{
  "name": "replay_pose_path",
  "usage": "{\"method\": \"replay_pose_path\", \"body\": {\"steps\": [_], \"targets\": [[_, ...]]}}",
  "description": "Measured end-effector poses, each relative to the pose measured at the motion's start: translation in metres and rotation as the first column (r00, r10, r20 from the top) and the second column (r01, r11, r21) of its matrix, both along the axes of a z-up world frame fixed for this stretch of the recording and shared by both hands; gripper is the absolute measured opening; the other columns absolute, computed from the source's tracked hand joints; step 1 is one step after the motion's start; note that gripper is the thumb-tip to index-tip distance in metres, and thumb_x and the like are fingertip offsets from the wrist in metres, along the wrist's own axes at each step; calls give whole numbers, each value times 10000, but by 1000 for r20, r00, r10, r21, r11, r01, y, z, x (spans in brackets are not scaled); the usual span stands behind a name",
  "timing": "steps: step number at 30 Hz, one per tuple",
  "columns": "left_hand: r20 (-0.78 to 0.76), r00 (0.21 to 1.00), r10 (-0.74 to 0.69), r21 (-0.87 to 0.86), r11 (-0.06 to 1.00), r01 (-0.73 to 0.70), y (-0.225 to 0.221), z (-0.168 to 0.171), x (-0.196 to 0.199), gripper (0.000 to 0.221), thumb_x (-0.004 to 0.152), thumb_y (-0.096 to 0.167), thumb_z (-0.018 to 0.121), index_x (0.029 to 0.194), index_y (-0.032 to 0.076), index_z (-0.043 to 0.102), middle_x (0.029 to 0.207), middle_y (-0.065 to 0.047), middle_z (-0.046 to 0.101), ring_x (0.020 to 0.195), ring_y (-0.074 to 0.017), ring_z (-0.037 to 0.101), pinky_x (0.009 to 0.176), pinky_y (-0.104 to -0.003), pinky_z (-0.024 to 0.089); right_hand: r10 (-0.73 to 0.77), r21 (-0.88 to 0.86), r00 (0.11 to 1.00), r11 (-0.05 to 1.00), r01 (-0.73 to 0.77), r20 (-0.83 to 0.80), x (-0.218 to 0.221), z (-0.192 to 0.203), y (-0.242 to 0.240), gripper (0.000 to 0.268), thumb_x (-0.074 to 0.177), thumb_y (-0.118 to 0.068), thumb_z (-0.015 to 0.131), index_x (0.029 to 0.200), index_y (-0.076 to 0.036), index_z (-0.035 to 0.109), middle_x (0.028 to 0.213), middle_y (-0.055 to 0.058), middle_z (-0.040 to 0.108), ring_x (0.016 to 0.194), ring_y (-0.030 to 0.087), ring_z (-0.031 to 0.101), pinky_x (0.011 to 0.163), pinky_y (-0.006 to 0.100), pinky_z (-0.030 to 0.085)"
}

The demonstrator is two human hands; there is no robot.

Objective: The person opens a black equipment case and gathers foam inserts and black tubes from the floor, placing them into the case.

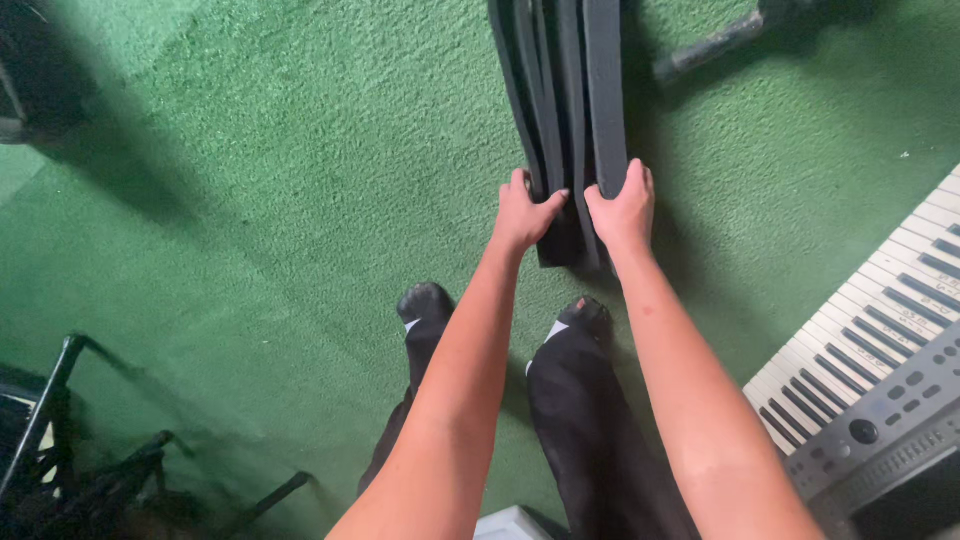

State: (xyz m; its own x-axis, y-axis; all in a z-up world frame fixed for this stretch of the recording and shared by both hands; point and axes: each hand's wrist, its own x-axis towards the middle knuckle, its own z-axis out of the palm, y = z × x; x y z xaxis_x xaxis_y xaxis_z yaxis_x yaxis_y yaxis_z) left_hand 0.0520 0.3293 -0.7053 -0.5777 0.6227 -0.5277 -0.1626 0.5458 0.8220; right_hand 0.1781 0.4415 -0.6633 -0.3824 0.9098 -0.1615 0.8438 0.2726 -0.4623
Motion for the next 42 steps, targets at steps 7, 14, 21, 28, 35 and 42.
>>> {"method": "replay_pose_path", "body": {"steps": [7,14,21,28,35,42], "targets": [[253,958,134,62,986,-155,-34,50,-14,659,772,302,744,1303,27,467,993,-219,766,867,-293,758,809,-392,593,129,1,986,992,-130,-110,-10,65,-31,616,843,-322,834,1245,54,558,1224,253,623,1150,428,606,978,462,483],[224,964,144,332,919,-214,-105,166,-30,578,852,207,791,1293,36,459,1048,-150,725,920,-192,715,789,-331,590,223,83,922,975,-207,-318,12,166,-107,304,991,-183,738,1202,-21,591,1182,149,631,1135,326,632,997,415,507],[348,928,136,399,874,-278,-203,349,-14,632,862,194,776,1357,46,413,1134,-151,715,996,-189,696,848,-327,581,52,-122,847,983,-136,-529,4,374,-206,679,880,-165,793,1448,-25,448,1287,118,586,1170,225,605,1009,372,496],[275,956,106,553,796,-247,-305,562,-3,932,869,134,794,1603,72,224,1327,-145,649,1191,-205,653,1020,-363,532,-50,-303,757,932,-199,-651,12,604,-307,721,901,-174,741,1529,-65,404,1438,117,535,1322,214,520,1066,367,447],[273,961,34,741,630,-232,-421,769,8,995,868,74,751,1654,164,147,1322,-145,659,1192,-209,648,1017,-367,536,129,-137,628,924,-356,-767,28,793,-407,652,951,-86,570,1558,-66,331,1481,108,530,1354,216,521,1121,357,400],[191,976,104,846,488,-218,-504,885,42,1057,888,70,730,1662,217,25,1397,-149,610,1215,-209,615,1042,-370,506,184,-122,563,879,-462,-806,45,892,-464,702,964,-83,564,1619,-78,312,1384,213,559,1249,313,548,1048,412,449]]}}
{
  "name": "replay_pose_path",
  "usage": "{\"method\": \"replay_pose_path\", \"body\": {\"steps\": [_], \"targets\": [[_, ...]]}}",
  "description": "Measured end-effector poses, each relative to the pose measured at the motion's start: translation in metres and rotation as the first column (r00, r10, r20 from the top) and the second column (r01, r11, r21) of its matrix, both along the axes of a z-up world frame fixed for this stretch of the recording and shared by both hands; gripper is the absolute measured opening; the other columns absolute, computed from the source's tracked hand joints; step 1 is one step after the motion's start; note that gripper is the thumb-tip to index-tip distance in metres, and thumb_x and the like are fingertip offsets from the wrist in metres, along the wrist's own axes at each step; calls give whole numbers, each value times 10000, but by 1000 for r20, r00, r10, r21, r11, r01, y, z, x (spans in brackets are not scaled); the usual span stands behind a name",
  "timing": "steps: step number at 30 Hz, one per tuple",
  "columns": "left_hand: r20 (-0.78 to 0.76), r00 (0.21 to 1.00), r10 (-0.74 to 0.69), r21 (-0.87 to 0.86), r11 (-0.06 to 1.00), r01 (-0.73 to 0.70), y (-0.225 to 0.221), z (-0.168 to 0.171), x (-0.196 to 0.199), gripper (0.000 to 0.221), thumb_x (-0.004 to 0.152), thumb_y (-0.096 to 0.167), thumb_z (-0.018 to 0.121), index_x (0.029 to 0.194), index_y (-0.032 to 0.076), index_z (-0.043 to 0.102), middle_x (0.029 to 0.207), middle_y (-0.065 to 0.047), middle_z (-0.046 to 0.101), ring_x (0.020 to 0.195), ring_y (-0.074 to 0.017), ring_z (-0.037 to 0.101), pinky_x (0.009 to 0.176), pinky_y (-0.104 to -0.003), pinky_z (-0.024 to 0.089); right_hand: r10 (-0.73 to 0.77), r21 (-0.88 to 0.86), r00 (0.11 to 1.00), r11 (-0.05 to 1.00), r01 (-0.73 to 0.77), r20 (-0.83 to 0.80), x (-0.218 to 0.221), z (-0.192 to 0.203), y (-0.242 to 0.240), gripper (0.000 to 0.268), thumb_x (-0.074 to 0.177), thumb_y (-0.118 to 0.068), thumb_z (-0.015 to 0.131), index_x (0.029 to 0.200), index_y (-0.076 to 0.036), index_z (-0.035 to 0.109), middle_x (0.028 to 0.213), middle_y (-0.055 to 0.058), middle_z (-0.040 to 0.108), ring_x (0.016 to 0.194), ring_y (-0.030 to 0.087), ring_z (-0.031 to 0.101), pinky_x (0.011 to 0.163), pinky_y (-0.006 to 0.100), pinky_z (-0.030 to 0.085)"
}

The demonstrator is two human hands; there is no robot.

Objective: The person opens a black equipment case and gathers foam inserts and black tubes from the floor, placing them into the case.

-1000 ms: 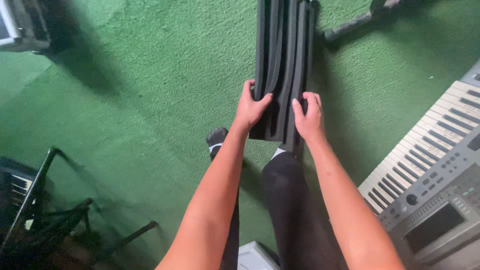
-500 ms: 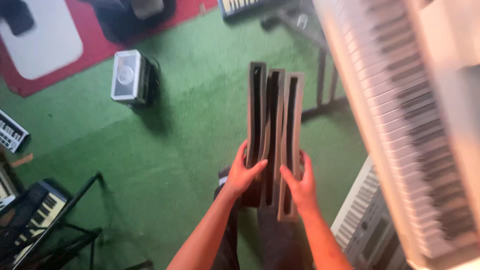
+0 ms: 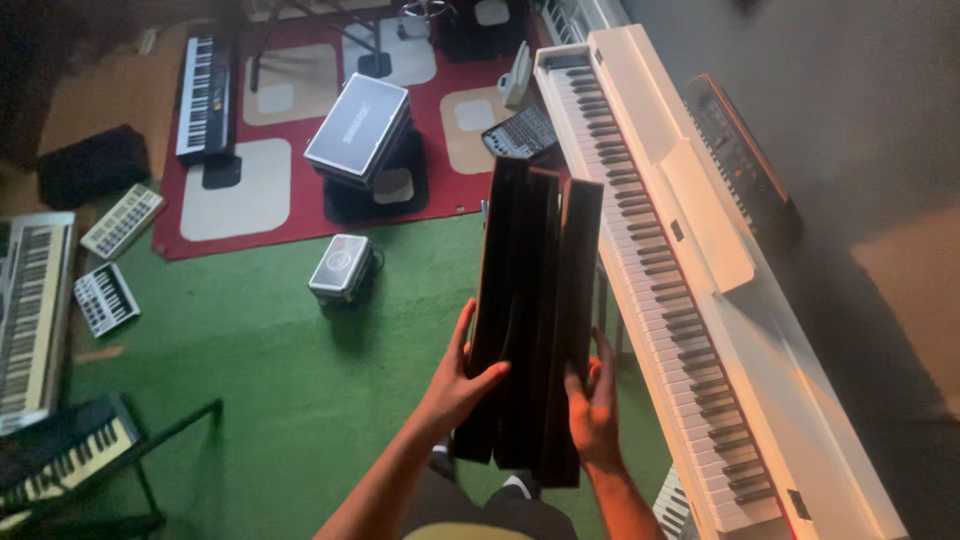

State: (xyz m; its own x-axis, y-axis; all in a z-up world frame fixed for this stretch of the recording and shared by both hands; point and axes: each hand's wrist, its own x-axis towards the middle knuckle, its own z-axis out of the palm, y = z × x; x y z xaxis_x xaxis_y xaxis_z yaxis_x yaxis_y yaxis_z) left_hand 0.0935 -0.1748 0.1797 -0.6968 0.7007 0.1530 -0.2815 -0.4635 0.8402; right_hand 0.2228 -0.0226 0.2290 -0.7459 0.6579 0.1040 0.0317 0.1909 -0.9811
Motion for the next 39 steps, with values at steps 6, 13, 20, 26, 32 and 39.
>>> {"method": "replay_pose_path", "body": {"steps": [6,13,20,26,32,39], "targets": [[-109,982,157,126,982,-143,-51,41,39,1033,911,35,728,1681,178,55,1555,-140,493,1379,-203,515,1147,-379,419,298,193,954,939,-286,-35,13,50,-42,913,874,27,692,1616,-95,175,1609,142,349,1445,273,409,1154,390,351],[20,966,259,169,951,-258,-112,57,66,1002,921,63,698,1673,177,45,1504,-217,541,1361,-245,543,1126,-394,452,292,224,956,932,-285,1,23,71,-100,1000,799,-15,733,1607,-97,150,1378,201,559,1261,270,598,1058,386,490],[36,916,401,154,903,-401,-182,49,75,959,918,79,715,1662,155,115,1555,-202,493,1378,-252,533,1128,-395,465,337,225,941,915,-334,23,12,57,-165,799,907,-71,716,1586,-68,294,1394,172,599,1266,258,623,1045,372,519],[65,891,449,89,887,-453,-264,23,69,944,905,73,715,1646,162,137,1521,-193,522,1327,-236,574,1097,-377,497,482,107,864,860,-498,147,-2,40,-248,985,824,-45,735,1601,-128,135,1352,178,631,1208,227,648,976,349,542],[112,842,528,3,847,-532,-358,-20,63,853,964,116,647,1660,168,156,1394,-165,626,1192,-177,622,996,-339,527,564,48,815,818,-574,136,-30,4,-338,1024,793,-4,754,1587,-120,119,1267,195,668,1139,236,696,945,360,586],[153,737,658,-70,751,-656,-452,-65,70,834,982,125,637,1667,160,165,1363,-145,648,1163,-162,638,970,-319,529,697,-7,700,709,-705,158,-56,-38,-419,1016,806,20,727,1611,-115,121,1258,200,666,1136,245,675,951,383,562]]}}
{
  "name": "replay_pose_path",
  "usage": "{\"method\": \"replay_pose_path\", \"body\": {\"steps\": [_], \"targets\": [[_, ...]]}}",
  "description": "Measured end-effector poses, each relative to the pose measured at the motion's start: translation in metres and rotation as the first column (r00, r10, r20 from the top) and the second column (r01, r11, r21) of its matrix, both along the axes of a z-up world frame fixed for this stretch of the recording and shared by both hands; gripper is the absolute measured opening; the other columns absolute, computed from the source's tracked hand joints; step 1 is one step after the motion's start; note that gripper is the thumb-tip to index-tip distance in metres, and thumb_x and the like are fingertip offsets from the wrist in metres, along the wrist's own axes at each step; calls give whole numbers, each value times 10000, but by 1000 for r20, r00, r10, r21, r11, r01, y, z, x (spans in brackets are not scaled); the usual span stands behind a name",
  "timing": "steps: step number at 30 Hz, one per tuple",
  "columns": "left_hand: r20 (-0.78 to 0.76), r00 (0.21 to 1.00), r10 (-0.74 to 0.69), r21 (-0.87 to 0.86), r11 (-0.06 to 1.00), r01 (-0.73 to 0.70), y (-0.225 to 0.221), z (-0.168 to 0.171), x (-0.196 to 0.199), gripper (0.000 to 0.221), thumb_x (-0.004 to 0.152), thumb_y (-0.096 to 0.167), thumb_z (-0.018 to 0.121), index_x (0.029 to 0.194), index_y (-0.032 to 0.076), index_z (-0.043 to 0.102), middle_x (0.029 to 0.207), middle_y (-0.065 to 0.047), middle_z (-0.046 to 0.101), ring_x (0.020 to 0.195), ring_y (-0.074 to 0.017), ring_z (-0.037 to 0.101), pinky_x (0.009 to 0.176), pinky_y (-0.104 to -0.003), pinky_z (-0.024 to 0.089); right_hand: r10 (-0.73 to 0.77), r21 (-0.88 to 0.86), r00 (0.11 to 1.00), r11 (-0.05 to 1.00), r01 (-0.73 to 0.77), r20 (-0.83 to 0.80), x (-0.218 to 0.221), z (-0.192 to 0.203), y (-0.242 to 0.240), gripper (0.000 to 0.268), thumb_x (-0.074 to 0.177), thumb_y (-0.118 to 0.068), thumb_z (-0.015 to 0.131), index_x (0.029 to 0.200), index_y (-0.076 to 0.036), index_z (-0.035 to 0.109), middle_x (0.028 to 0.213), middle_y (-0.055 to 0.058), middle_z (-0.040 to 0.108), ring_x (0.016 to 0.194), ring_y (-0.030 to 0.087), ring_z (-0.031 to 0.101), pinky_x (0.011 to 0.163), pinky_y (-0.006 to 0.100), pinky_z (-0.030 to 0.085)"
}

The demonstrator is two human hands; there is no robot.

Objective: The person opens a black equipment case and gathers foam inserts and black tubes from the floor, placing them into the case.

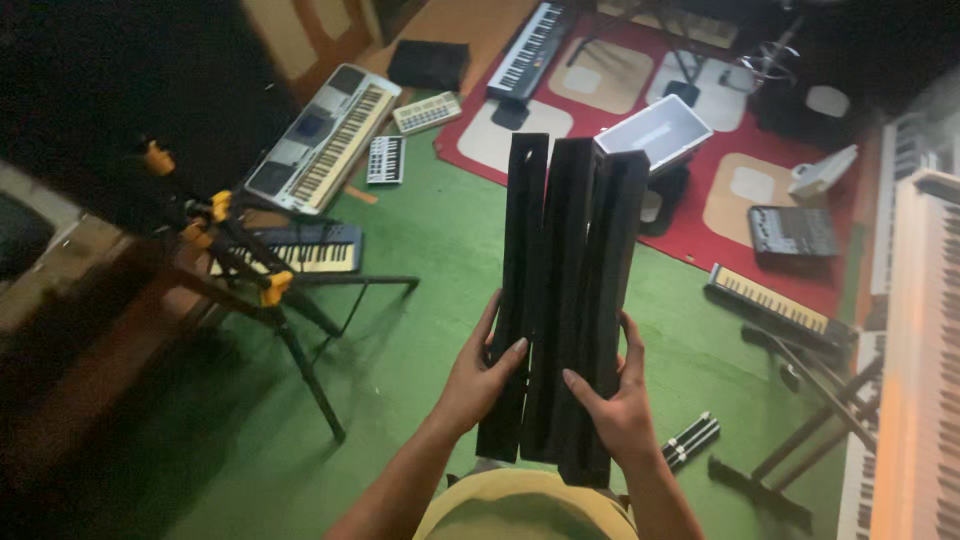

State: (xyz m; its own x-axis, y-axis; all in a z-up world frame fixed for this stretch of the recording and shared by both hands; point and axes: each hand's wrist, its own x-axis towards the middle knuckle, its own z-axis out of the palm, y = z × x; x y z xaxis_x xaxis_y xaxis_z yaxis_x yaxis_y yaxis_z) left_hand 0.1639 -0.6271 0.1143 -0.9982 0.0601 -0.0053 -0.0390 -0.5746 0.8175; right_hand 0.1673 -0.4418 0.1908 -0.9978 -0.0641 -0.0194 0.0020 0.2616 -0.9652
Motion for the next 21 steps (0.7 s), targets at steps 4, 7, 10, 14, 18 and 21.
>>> {"method": "replay_pose_path", "body": {"steps": [4,7,10,14,18,21], "targets": [[71,985,155,-102,984,-147,-39,-21,19,847,962,116,665,1661,154,187,1316,-163,674,1142,-178,656,963,-324,548,152,-34,984,988,-150,90,-10,-17,-44,996,811,40,703,1608,-114,126,1285,197,649,1158,249,660,959,390,555],[89,964,250,-99,965,-242,-59,-30,34,858,969,97,664,1658,151,156,1351,-128,652,1172,-163,649,990,-318,530,277,-89,952,960,-267,130,-18,-30,-71,979,831,49,669,1620,-114,113,1332,200,619,1199,250,646,981,393,553],[171,928,331,-134,941,-311,-79,-38,51,907,934,71,689,1665,171,162,1203,-140,699,1045,-158,661,920,-315,540,386,-122,907,921,-370,170,-27,-42,-93,976,831,58,648,1635,-115,123,1335,212,612,1194,255,643,974,391,551],[265,830,491,-28,864,-502,-97,-45,69,879,947,39,665,1670,177,185,1168,-113,711,973,-152,667,859,-326,562,490,-135,851,871,-472,189,-43,-61,-123,1008,816,39,673,1642,-122,118,1320,224,611,1184,274,648,982,410,546],[326,706,629,25,740,-672,-103,-49,75,897,935,9,648,1666,169,154,1169,-117,699,924,-179,662,823,-344,566,645,-179,747,763,-621,160,-64,-77,-147,999,834,16,695,1646,-94,123,1395,214,573,1262,284,615,1052,421,514],[271,634,724,-2,659,-752,-114,-47,79,915,947,19,656,1680,137,121,1277,-124,674,1092,-174,651,963,-329,529,759,-195,627,651,-733,177,-83,-88,-176,1002,841,7,699,1641,-91,105,1410,213,568,1289,282,600,1082,414,491]]}}
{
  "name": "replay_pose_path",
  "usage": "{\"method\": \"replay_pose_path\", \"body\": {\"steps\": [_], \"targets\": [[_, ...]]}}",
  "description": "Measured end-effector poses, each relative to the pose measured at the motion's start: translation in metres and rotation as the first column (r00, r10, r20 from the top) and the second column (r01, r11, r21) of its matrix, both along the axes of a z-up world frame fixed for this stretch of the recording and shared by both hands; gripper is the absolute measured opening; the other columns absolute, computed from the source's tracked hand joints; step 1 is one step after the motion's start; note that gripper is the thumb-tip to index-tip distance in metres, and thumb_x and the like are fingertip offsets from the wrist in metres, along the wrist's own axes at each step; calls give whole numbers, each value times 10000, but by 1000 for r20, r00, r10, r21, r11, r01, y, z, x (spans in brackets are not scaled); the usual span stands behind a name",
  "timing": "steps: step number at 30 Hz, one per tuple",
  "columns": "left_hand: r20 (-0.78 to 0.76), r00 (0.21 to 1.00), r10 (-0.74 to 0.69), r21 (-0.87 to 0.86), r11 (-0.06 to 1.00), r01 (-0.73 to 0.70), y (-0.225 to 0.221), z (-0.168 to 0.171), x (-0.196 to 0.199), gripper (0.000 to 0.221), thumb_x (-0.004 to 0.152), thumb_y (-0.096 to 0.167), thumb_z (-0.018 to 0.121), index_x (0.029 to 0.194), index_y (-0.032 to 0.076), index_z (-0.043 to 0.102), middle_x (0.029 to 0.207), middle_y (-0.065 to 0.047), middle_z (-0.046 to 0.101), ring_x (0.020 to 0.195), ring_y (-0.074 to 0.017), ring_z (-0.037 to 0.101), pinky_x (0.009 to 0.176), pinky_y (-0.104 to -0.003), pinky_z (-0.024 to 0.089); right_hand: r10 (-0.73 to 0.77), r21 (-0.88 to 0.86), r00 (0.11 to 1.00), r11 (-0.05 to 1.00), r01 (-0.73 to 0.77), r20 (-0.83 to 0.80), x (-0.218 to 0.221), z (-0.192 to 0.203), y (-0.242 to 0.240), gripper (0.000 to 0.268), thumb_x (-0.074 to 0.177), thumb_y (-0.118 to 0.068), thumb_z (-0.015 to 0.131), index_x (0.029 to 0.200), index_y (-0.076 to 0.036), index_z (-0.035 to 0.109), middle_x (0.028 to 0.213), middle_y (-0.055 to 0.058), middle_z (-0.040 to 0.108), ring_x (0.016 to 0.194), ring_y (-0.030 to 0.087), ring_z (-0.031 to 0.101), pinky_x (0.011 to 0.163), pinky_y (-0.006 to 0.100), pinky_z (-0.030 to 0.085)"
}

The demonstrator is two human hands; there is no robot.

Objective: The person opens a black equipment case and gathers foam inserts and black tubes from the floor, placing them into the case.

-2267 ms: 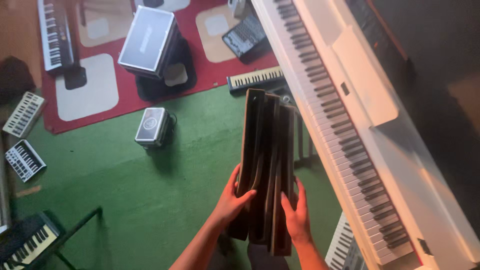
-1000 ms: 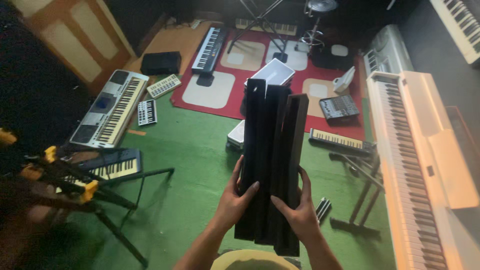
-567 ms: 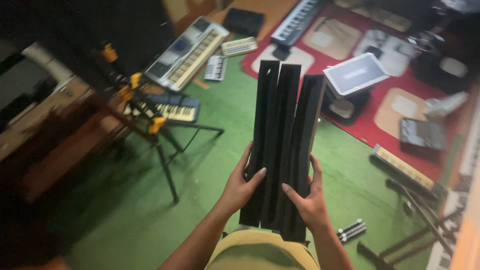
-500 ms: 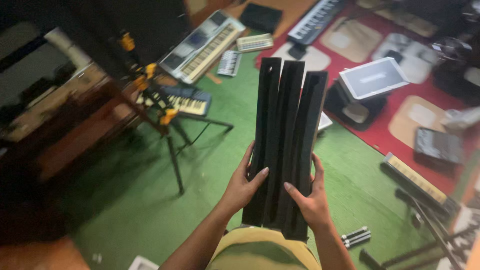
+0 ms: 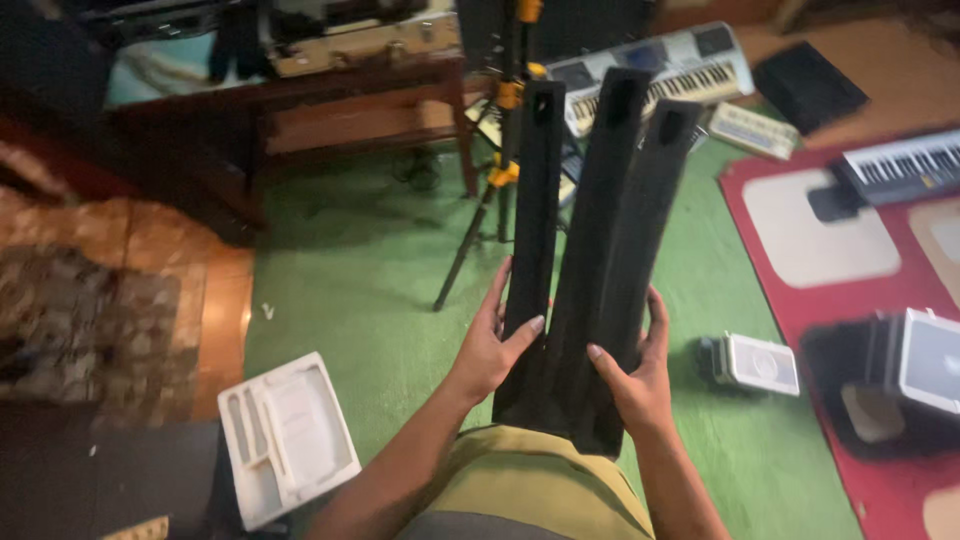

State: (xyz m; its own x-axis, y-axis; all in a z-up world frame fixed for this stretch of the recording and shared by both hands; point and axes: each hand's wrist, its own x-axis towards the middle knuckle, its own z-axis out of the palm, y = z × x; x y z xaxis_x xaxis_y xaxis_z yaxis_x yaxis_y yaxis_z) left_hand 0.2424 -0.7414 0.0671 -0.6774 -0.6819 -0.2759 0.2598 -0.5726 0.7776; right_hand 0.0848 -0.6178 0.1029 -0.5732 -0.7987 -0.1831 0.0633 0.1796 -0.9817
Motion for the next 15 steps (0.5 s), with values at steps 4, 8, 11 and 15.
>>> {"method": "replay_pose_path", "body": {"steps": [4,8,11,15], "targets": [[64,991,116,-61,992,-112,0,-1,7,978,912,55,725,1674,97,115,1375,-154,625,1218,-205,640,1041,-350,515,170,56,983,983,-174,70,-16,-10,-28,1010,830,-15,707,1638,-94,106,1364,199,588,1251,270,621,1049,412,510],[96,945,314,-212,934,-289,1,0,11,973,896,19,740,1662,50,141,1516,-159,527,1346,-212,575,1125,-353,474,334,55,941,940,-337,57,-19,-17,-54,1021,845,-40,738,1641,-100,102,1333,192,597,1226,264,626,1052,409,512],[124,900,418,-197,899,-391,-1,2,20,968,880,16,722,1664,42,155,1509,-166,523,1348,-220,571,1125,-350,479,403,56,913,912,-406,67,-14,-23,-74,1026,847,-43,743,1647,-110,103,1319,195,609,1209,269,643,1040,410,527],[213,824,525,-196,849,-490,-3,6,35,995,867,36,745,1666,45,154,1454,-181,561,1311,-229,595,1098,-354,496,516,38,852,853,-521,87,-1,-31,-100,1031,854,-27,737,1644,-118,79,1368,202,588,1252,279,632,1059,415,524]]}}
